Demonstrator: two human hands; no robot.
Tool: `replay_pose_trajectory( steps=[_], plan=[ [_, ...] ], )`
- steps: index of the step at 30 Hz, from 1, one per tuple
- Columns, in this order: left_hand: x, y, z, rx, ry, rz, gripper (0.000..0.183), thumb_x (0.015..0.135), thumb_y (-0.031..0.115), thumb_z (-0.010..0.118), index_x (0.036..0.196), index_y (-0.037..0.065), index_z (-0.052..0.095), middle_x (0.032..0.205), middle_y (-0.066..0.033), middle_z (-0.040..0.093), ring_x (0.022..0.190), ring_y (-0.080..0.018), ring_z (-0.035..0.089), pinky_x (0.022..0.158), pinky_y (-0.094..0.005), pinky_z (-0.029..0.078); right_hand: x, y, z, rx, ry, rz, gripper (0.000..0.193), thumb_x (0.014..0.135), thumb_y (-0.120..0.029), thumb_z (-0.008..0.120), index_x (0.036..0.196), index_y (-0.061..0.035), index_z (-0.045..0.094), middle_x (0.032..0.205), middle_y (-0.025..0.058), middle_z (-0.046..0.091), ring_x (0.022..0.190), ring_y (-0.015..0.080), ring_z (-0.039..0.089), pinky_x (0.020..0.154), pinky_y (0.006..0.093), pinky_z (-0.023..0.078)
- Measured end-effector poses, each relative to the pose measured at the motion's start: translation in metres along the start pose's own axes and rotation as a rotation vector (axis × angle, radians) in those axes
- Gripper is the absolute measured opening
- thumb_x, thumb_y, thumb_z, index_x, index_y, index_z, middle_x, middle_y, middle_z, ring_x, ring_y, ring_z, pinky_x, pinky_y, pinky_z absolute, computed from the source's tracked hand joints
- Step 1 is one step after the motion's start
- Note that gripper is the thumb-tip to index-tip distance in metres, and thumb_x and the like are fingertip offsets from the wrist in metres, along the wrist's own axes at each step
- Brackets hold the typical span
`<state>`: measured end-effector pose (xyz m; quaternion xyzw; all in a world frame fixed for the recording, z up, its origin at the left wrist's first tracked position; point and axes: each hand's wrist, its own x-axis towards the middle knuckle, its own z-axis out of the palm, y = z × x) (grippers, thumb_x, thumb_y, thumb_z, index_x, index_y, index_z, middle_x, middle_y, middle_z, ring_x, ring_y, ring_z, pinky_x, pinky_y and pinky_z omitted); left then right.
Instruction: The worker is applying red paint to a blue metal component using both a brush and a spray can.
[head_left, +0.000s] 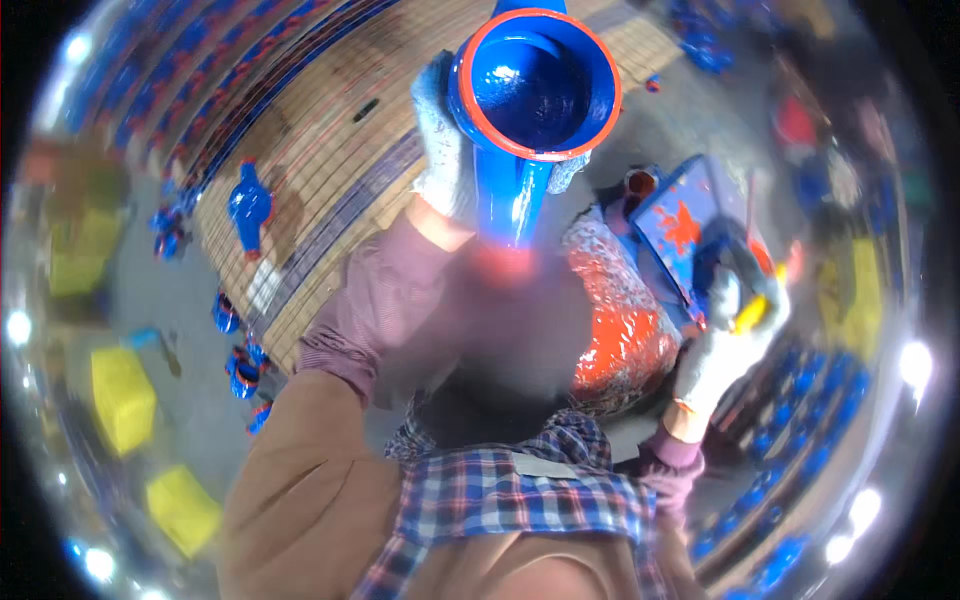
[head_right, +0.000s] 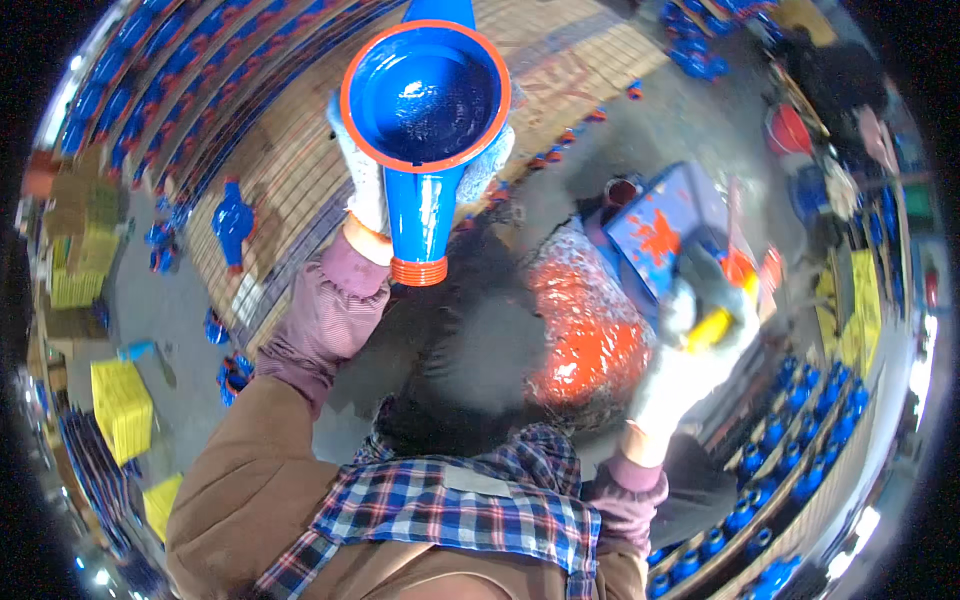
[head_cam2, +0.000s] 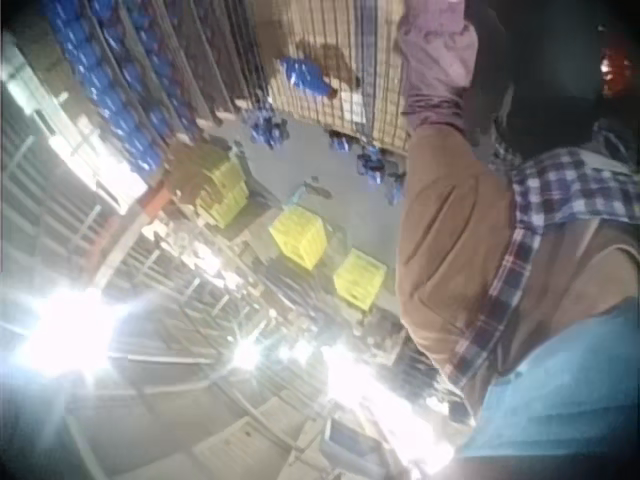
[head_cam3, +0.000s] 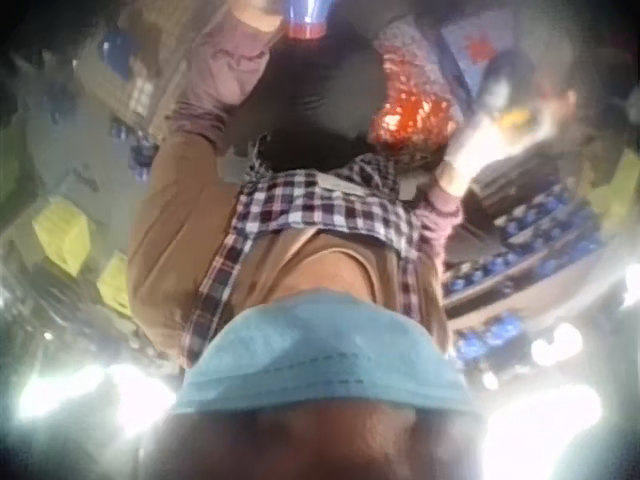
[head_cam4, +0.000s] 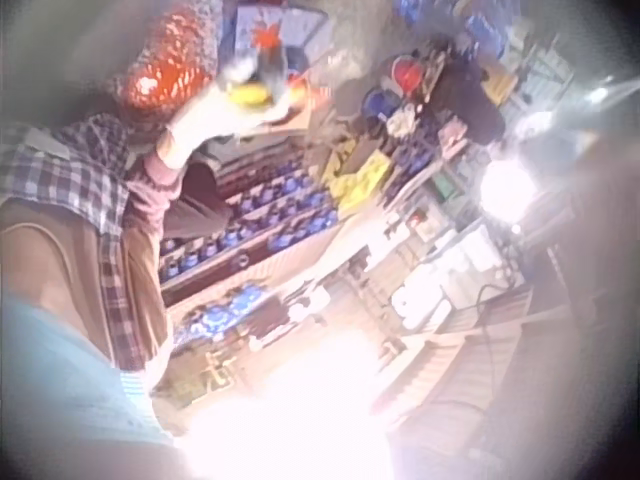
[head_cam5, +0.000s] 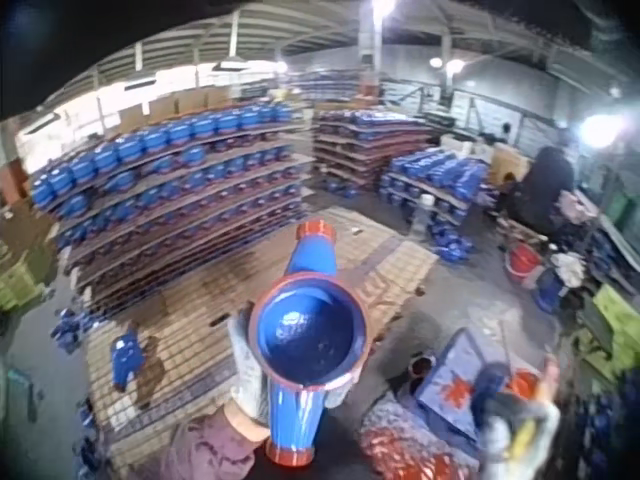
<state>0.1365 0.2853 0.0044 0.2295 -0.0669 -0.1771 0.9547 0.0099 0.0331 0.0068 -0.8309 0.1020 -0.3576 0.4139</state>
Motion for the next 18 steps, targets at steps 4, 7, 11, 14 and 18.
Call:
replay_pose_trajectory(
  steps=[4,7,11,14,18],
  plan=[
    [0.016,-0.03,0.033,0.015,0.121,0.114,0.074,0.087,0.072,0.04,0.124,0.011,0.056,0.116,-0.0104,0.063,0.102,-0.0233,0.059,0.088,-0.0389,0.05,0.008,-0.015,0.013,0.119,-0.135,-0.005,0.054,0.074,-0.018,0.081,0.115,-0.0059,0.048,0.115,0.0098,0.058,0.104,0.0221,0.055,0.095,0.035,0.044],
    [0.033,-0.051,0.05,0.15,0.085,0.087,0.061,0.091,0.062,0.044,0.123,0.012,0.058,0.122,-0.0065,0.06,0.111,-0.0184,0.053,0.098,-0.0375,0.043,0.011,-0.024,0.022,0.512,-0.203,0.101,0.063,0.068,-0.022,0.086,0.114,-0.0071,0.047,0.116,0.0096,0.056,0.103,0.0199,0.054,0.093,0.0334,0.044],
    [0.041,-0.075,0.066,0.175,0.051,-0.015,0.07,0.091,0.069,0.039,0.133,0.014,0.049,0.132,-0.0109,0.055,0.116,-0.0278,0.054,0.101,-0.0439,0.046,0.015,-0.03,0.012,0.576,-0.184,0.1,0.07,0.063,-0.018,0.091,0.113,-0.0074,0.044,0.109,0.0084,0.055,0.097,0.0148,0.055,0.085,0.0296,0.047],
    [0.041,-0.088,0.075,0.334,-0.033,-0.014,0.07,0.088,0.068,0.043,0.13,0.012,0.052,0.129,-0.0114,0.057,0.114,-0.0278,0.055,0.099,-0.0442,0.047,0.013,-0.033,-0.003,0.63,-0.149,0.163,0.069,0.063,-0.013,0.091,0.113,-0.0066,0.043,0.108,0.0081,0.054,0.093,0.0123,0.055,0.081,0.0266,0.049],
    [0.045,-0.103,0.09,0.279,0.047,-0.085,0.072,0.086,0.066,0.047,0.131,0.01,0.052,0.13,-0.0162,0.056,0.115,-0.0323,0.056,0.097,-0.0498,0.049,0.008,-0.021,-0.028,0.484,-0.094,0.133,0.063,0.068,-0.02,0.089,0.111,-0.0056,0.046,0.106,0.0089,0.056,0.102,0.0166,0.055,0.087,0.0303,0.046]
  ],
)
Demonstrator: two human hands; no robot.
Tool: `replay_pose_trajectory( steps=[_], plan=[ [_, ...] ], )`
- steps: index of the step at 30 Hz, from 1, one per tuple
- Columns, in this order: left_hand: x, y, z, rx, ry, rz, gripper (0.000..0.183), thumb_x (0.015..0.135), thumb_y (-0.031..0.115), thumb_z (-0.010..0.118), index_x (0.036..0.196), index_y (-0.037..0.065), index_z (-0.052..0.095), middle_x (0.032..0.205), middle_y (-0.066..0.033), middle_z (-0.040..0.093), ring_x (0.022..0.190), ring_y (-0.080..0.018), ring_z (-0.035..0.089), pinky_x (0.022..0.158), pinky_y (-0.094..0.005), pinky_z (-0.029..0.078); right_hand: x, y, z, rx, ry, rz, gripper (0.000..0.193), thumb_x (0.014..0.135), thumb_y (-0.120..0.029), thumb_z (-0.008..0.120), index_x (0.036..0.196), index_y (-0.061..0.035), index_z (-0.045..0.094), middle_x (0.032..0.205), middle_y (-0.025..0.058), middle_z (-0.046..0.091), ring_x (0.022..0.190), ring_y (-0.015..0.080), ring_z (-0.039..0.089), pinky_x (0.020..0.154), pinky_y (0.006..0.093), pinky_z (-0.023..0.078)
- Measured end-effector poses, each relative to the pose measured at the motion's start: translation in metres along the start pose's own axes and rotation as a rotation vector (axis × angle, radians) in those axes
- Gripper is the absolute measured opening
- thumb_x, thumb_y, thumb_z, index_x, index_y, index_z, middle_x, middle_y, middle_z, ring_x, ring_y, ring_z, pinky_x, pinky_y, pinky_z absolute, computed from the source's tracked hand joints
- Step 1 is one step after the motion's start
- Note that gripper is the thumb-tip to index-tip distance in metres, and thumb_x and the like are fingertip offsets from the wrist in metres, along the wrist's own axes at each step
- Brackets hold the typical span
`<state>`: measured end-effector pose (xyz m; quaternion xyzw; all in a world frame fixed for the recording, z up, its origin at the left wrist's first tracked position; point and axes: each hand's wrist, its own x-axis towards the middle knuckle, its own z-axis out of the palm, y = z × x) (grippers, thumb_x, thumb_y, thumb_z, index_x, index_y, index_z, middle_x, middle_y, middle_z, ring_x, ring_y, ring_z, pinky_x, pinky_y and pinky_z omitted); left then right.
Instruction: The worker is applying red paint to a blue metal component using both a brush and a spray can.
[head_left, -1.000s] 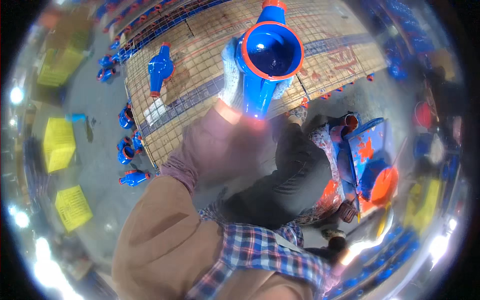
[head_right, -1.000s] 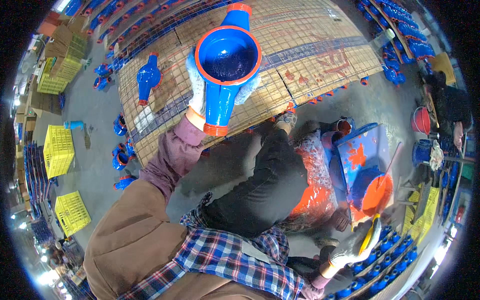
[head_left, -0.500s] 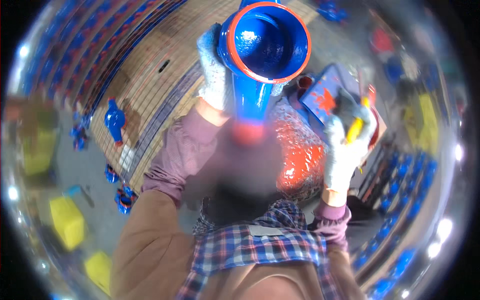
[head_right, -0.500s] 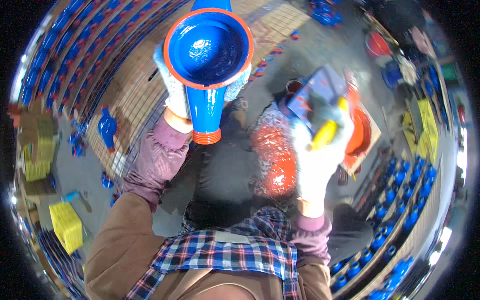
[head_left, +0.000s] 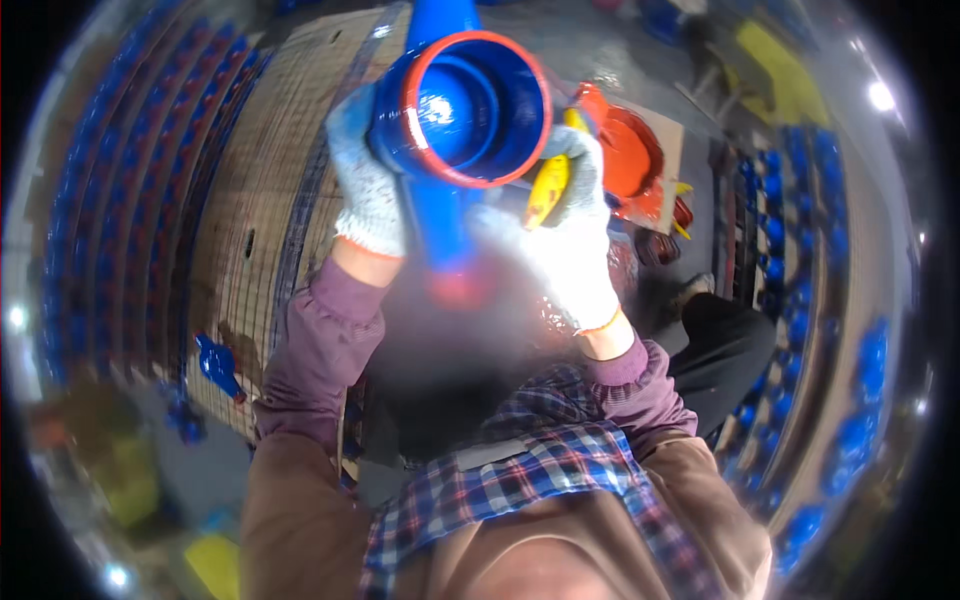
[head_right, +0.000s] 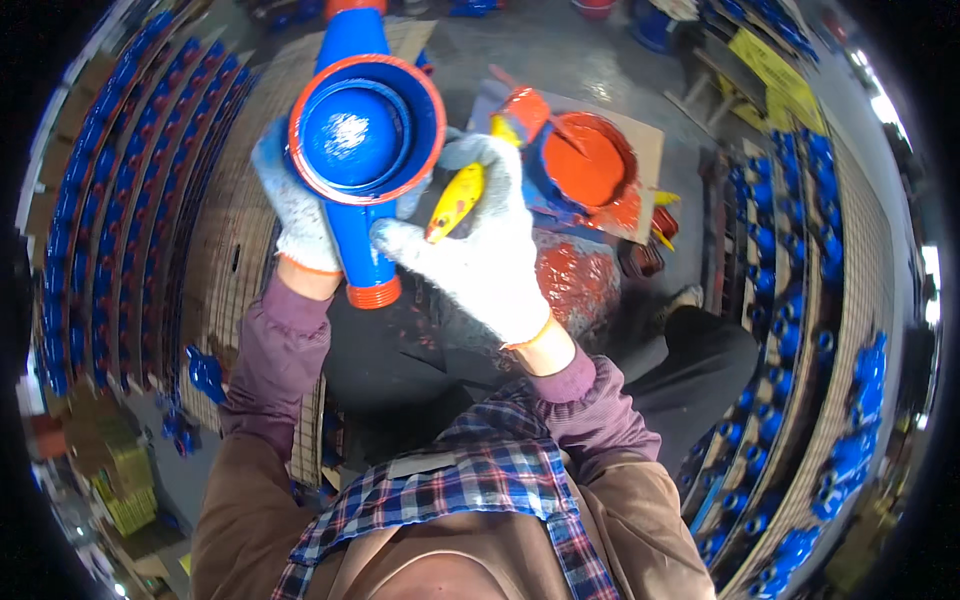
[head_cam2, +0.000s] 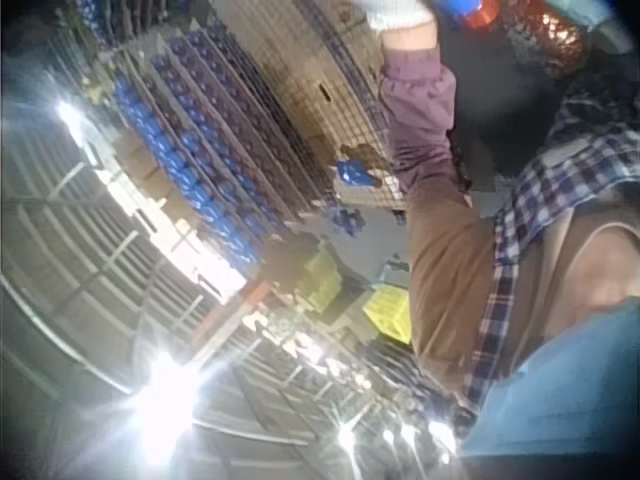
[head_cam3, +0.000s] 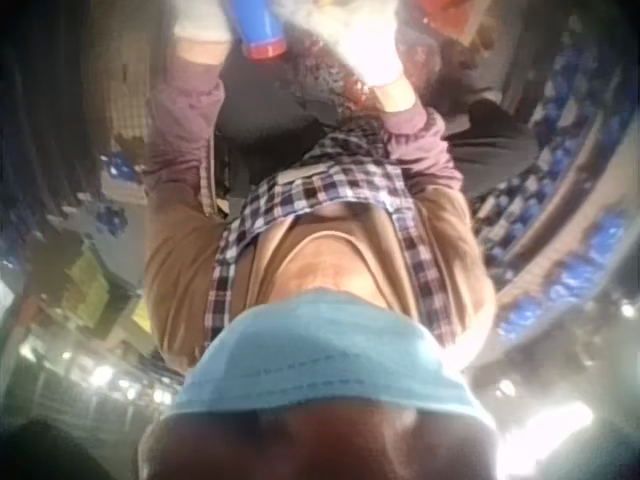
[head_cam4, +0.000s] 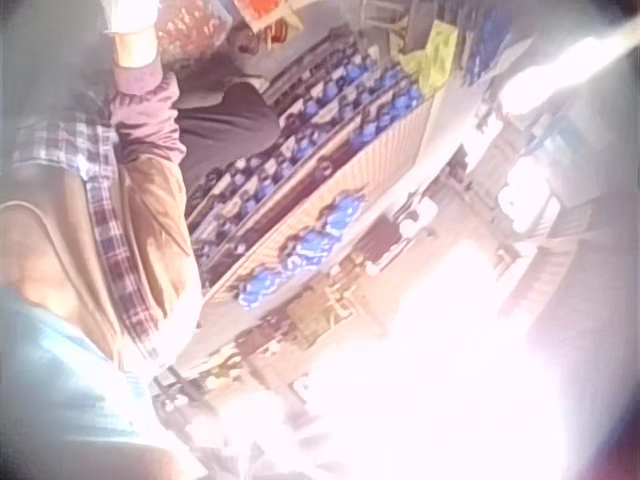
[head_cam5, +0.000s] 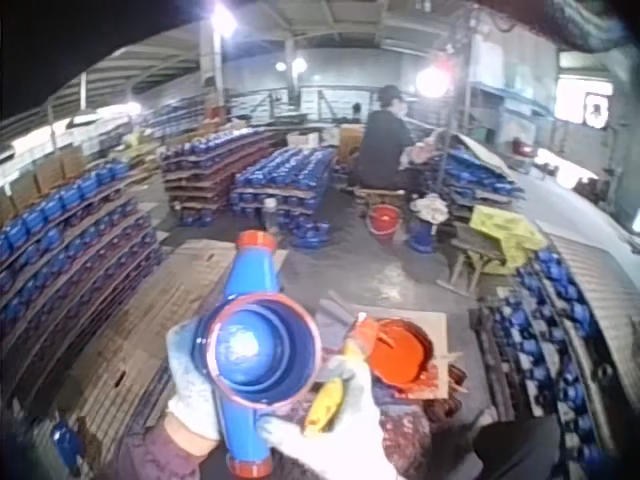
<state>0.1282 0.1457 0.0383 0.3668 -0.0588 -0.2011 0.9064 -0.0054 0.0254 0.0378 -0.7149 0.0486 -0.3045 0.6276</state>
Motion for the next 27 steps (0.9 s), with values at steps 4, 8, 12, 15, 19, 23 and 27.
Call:
replay_pose_trajectory(
  steps=[4,8,12,15,19,23,27],
  plan=[
    [-0.007,-0.005,0.015,-0.132,-0.223,-0.208,0.08,0.083,0.067,0.052,0.135,0.006,0.046,0.125,-0.02,0.056,0.106,-0.0373,0.06,0.086,-0.0486,0.055,-0.011,0.009,-0.029,0.202,0.01,-0.026,0.039,0.081,-0.016,0.077,0.107,-0.0056,0.05,0.108,0.0095,0.058,0.106,0.0182,0.056,0.091,0.031,0.045],
    [-0.015,-0.009,0.009,-0.445,-0.369,-0.451,0.086,0.081,0.069,0.056,0.135,0.004,0.044,0.116,-0.0209,0.06,0.092,-0.0365,0.065,0.075,-0.0472,0.058,-0.035,0.013,-0.084,0.012,0.078,0.172,0.022,0.098,-0.013,0.055,0.119,-0.0039,0.056,0.098,0.0057,0.063,0.086,0.0126,0.064,0.075,0.0238,0.051],
    [-0.012,-0.018,-0.012,-0.575,-0.69,-0.691,0.108,0.071,0.079,0.058,0.14,-0.001,0.037,0.114,-0.0243,0.06,0.072,-0.0281,0.063,0.055,-0.0352,0.056,-0.06,0.045,-0.098,-0.043,0.109,0.185,0.033,0.099,-0.015,0.054,0.129,-0.0033,0.055,0.103,0.0057,0.065,0.088,0.0119,0.064,0.077,0.0239,0.051],
    [-0.024,-0.016,-0.033,-0.491,-0.468,-0.592,0.11,0.07,0.082,0.056,0.139,-0.002,0.038,0.117,-0.0229,0.059,0.066,-0.025,0.06,0.05,-0.0343,0.054,-0.073,0.08,-0.089,-0.011,0.122,0.272,0.028,0.098,-0.011,0.055,0.122,0.0019,0.059,0.12,0.0087,0.064,0.104,0.0131,0.06,0.089,0.0264,0.047],
    [-0.029,-0.005,-0.042,-0.389,-0.169,-0.455,0.095,0.077,0.078,0.05,0.137,0.005,0.043,0.122,-0.0214,0.058,0.081,-0.0302,0.066,0.06,-0.0393,0.059,-0.062,0.13,-0.064,-0.721,-0.082,-0.13,0.032,0.085,-0.006,0.061,0.115,-0.017,0.064,0.087,0.0098,0.059,0.08,0.0278,0.061,0.068,0.0342,0.049],
    [-0.026,0.003,-0.036,-0.312,-0.115,-0.285,0.076,0.085,0.067,0.049,0.136,0.011,0.046,0.124,-0.0176,0.058,0.097,-0.0336,0.064,0.077,-0.0465,0.058,-0.032,0.183,-0.046,-0.928,-0.285,-0.385,0.035,0.082,-0.012,0.059,0.115,-0.0204,0.062,0.084,0.0105,0.053,0.075,0.0293,0.058,0.061,0.0402,0.045],
    [-0.025,0.009,-0.033,-0.285,-0.099,-0.161,0.069,0.086,0.059,0.053,0.134,0.009,0.048,0.125,-0.0177,0.058,0.103,-0.0336,0.061,0.084,-0.0481,0.054,-0.022,0.225,-0.035,-1.083,-0.421,-0.38,0.036,0.084,-0.014,0.058,0.119,-0.0222,0.06,0.084,0.0103,0.054,0.078,0.0296,0.058,0.064,0.042,0.043]
  ],
)
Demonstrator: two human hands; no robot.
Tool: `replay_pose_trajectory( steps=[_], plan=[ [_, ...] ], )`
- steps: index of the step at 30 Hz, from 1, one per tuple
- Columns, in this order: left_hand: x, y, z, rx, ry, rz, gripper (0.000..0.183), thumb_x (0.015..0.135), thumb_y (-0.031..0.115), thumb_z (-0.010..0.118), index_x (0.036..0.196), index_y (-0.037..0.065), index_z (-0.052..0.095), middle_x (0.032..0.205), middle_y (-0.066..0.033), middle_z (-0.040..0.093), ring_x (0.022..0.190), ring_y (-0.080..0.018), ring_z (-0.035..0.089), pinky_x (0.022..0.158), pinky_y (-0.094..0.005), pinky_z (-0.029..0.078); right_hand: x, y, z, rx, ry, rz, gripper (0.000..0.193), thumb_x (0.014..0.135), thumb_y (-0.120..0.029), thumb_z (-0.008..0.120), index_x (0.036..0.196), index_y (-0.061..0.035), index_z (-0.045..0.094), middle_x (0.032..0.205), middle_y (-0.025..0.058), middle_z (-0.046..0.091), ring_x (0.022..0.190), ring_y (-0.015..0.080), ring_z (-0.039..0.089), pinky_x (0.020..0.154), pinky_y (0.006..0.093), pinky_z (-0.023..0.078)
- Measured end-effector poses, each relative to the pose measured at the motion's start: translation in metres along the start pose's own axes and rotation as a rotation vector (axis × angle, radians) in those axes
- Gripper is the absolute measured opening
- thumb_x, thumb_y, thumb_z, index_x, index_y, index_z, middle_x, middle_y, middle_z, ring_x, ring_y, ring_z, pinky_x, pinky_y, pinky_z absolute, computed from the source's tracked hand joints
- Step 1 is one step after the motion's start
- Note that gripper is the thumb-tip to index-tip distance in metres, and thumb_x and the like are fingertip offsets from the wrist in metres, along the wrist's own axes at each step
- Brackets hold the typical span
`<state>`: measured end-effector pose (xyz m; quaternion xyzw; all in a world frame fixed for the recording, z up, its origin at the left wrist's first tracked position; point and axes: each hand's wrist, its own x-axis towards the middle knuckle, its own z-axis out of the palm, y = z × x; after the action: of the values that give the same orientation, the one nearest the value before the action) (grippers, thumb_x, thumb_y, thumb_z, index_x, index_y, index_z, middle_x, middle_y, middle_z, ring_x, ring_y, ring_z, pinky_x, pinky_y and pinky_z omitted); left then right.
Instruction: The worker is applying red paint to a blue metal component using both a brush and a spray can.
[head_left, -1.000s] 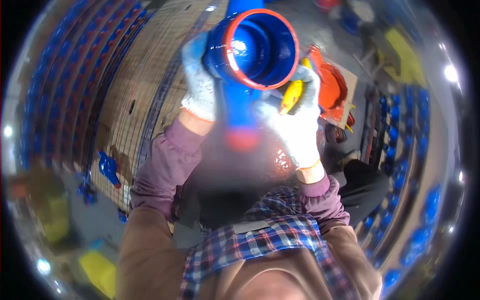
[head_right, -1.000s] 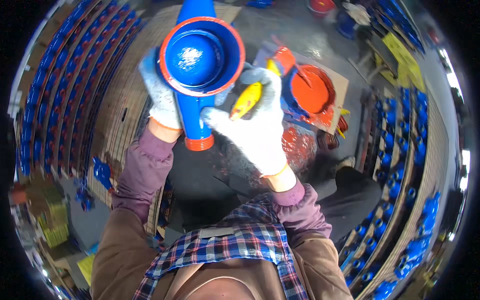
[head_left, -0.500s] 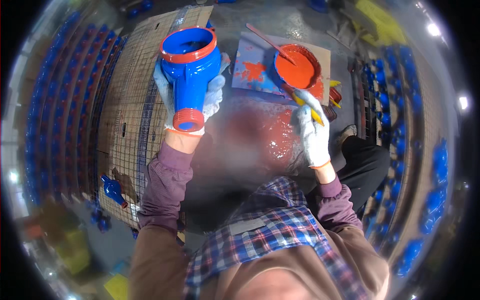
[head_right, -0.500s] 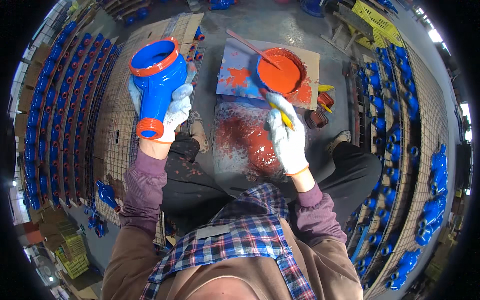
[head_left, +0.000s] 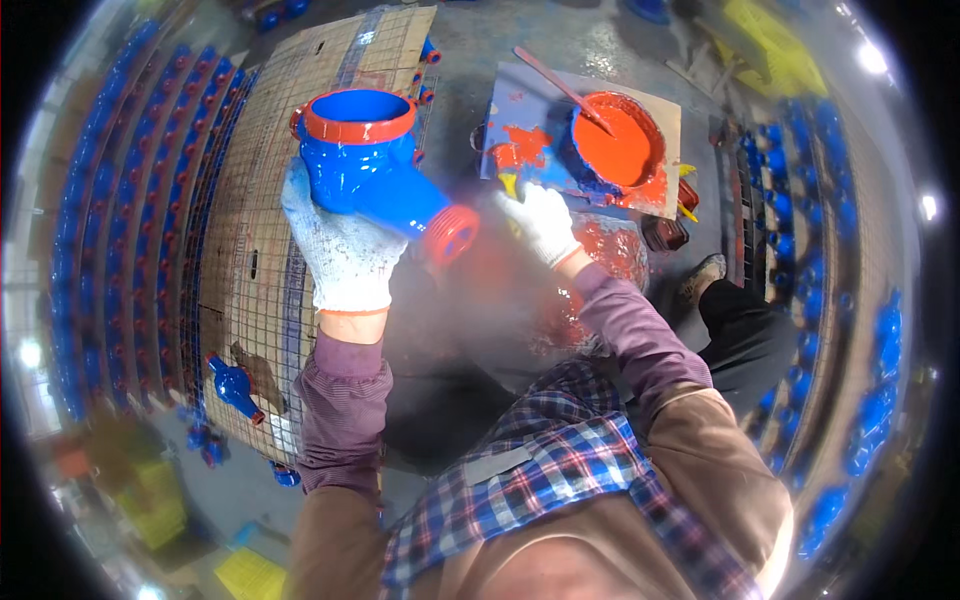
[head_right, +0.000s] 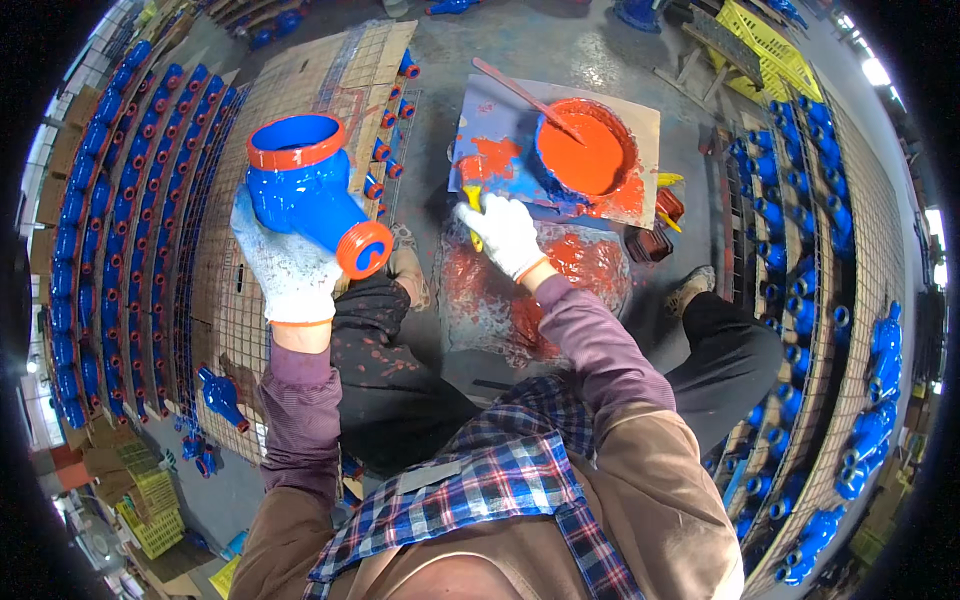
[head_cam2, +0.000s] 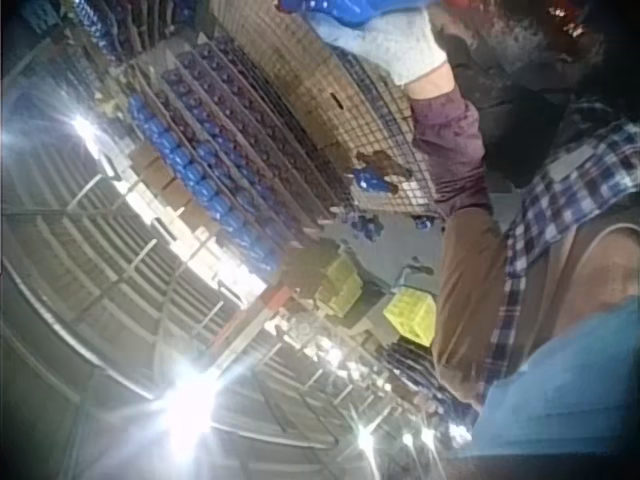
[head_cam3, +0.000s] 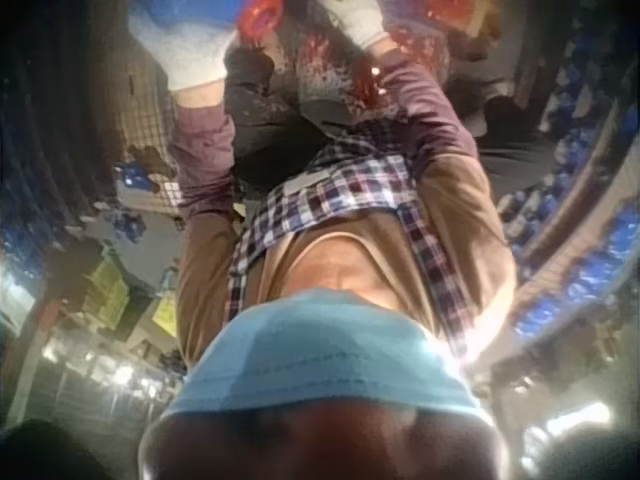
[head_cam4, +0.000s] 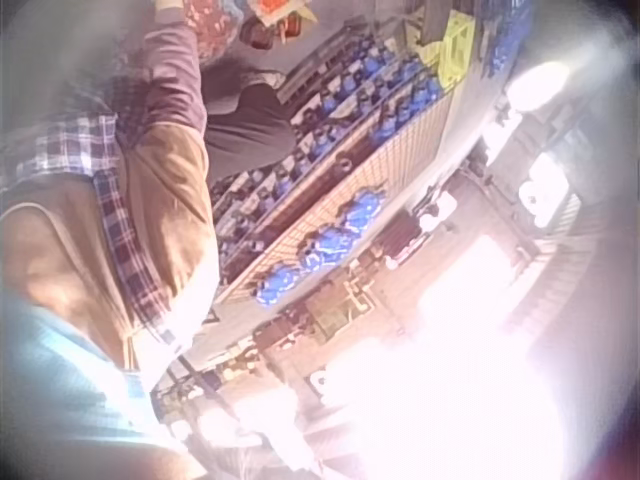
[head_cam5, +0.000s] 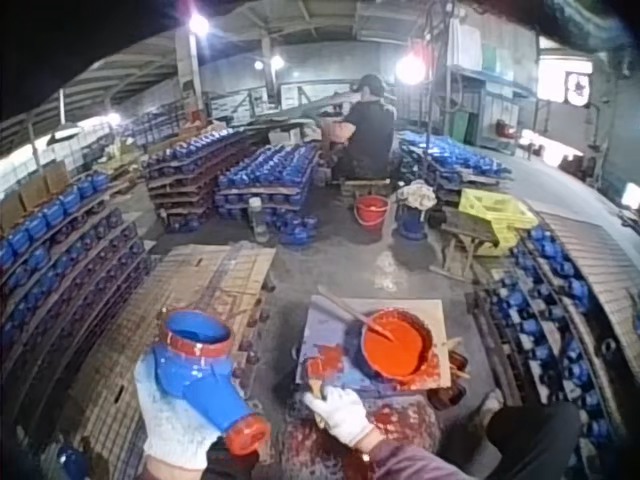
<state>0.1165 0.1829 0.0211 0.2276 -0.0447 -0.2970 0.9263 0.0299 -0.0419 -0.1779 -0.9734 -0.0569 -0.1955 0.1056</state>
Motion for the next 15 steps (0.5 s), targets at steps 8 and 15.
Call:
replay_pose_trajectory(
  steps=[8,15],
  plan=[
    [-0.007,-0.005,0.002,0.043,0.075,0.134,0.063,0.087,0.043,0.065,0.134,0.005,0.046,0.126,-0.0166,0.055,0.112,-0.0314,0.057,0.098,-0.0484,0.048,-0.011,0.009,0.013,-0.146,0.052,0.074,0.045,0.084,-0.009,0.057,0.126,-0.0234,0.059,0.094,0.0096,0.056,0.078,0.028,0.057,0.068,0.0412,0.045],
    [-0.02,-0.029,0.014,0.343,-0.045,0.263,0.07,0.085,0.031,0.071,0.141,0.006,0.037,0.131,-0.015,0.05,0.12,-0.0305,0.052,0.104,-0.0473,0.043,-0.033,-0.103,-0.097,0.894,0.341,0.452,0.027,0.09,-0.015,0.064,0.114,-0.0043,0.063,0.097,0.0105,0.058,0.081,0.0203,0.058,0.072,0.036,0.048]
  ],
)
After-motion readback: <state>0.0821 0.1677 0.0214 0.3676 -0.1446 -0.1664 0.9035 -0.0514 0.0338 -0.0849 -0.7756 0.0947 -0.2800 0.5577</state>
